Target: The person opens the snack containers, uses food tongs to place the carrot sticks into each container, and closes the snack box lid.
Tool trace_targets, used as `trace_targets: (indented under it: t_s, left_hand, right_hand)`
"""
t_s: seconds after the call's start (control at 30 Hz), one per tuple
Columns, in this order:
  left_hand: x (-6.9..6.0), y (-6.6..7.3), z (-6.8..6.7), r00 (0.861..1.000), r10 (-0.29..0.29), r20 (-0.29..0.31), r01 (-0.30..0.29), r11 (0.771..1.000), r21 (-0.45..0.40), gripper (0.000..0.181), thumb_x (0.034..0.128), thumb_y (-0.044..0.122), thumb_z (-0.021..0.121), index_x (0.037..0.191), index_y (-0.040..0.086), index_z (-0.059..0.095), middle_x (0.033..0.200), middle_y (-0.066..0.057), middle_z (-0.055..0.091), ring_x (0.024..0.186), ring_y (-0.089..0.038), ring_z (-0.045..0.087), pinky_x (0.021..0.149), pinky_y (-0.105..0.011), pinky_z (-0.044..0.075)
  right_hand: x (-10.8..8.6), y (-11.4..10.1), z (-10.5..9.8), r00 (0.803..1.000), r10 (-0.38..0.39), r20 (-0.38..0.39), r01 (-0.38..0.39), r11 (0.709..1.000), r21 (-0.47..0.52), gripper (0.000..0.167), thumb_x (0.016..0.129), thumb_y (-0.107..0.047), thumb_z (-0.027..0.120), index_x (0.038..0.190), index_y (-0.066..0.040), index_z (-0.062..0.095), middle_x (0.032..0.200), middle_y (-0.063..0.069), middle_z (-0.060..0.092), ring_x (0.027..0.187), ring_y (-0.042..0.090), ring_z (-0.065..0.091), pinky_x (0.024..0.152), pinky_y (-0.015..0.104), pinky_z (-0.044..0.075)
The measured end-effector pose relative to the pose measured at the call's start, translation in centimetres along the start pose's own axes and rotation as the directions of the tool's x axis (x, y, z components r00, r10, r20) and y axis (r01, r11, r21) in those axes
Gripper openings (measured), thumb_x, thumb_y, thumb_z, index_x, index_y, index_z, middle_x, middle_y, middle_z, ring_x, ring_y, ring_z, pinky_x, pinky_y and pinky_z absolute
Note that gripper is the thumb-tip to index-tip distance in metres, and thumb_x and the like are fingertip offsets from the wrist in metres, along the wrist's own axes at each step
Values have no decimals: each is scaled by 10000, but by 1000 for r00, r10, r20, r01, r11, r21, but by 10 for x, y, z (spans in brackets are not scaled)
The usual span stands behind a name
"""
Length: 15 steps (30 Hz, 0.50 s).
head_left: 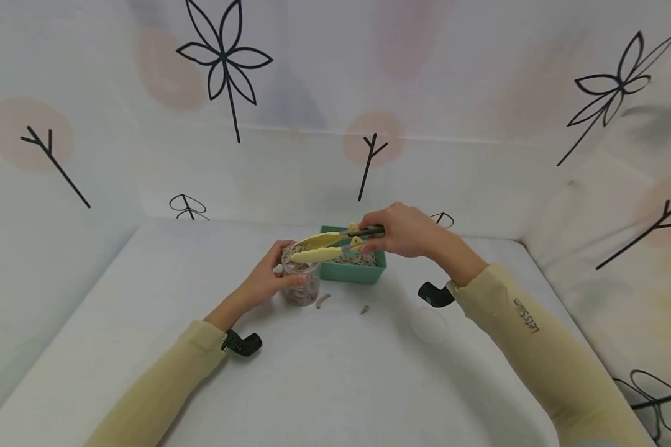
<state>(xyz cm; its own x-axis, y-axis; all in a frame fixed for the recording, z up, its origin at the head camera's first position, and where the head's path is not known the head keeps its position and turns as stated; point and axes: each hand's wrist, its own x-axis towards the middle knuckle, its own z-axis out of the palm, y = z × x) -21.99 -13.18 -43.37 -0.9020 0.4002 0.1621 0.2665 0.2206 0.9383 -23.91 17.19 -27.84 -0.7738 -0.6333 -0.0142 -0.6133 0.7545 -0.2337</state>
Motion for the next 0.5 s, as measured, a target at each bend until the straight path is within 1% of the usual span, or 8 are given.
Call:
trace_targets:
  t_s: [0.17, 0.37, 0.5]
  left_hand:
    - [0, 1, 0, 1000, 1, 0, -1, 1000, 1, 705, 905, 187, 761, 1471, 153, 340, 1384, -126, 471, 1263, -313, 456, 1025, -534, 430]
    - [0, 1, 0, 1000, -6, -8, 6, 1000, 24, 708, 907, 202, 758, 1477, 179, 339, 1397, -122, 469, 1257, -317, 447, 1022, -549, 423]
    - [-1, 2, 0, 1000, -22, -15, 23, 999, 28, 728, 902, 187, 760, 1488, 184, 328, 1415, -124, 455, 1265, -322, 443, 1023, -552, 421]
  right_hand:
    - [-1, 1, 1, 1000, -6, 0, 6, 1000, 9, 427, 867, -385, 783, 1209, -145, 693, 1057, -11, 716, 808, 133, 634, 696, 358, 521]
    - [-3, 1, 0, 1000, -3, 3, 3, 1000, 6, 453, 870, -385, 780, 1235, -135, 684, 1098, 7, 714, 827, 136, 637, 720, 368, 526]
    - [-6, 3, 0, 1000, -5, -4, 5, 1000, 11, 470, 870, -381, 781, 1250, -126, 677, 1095, 14, 713, 843, 144, 636, 737, 374, 527]
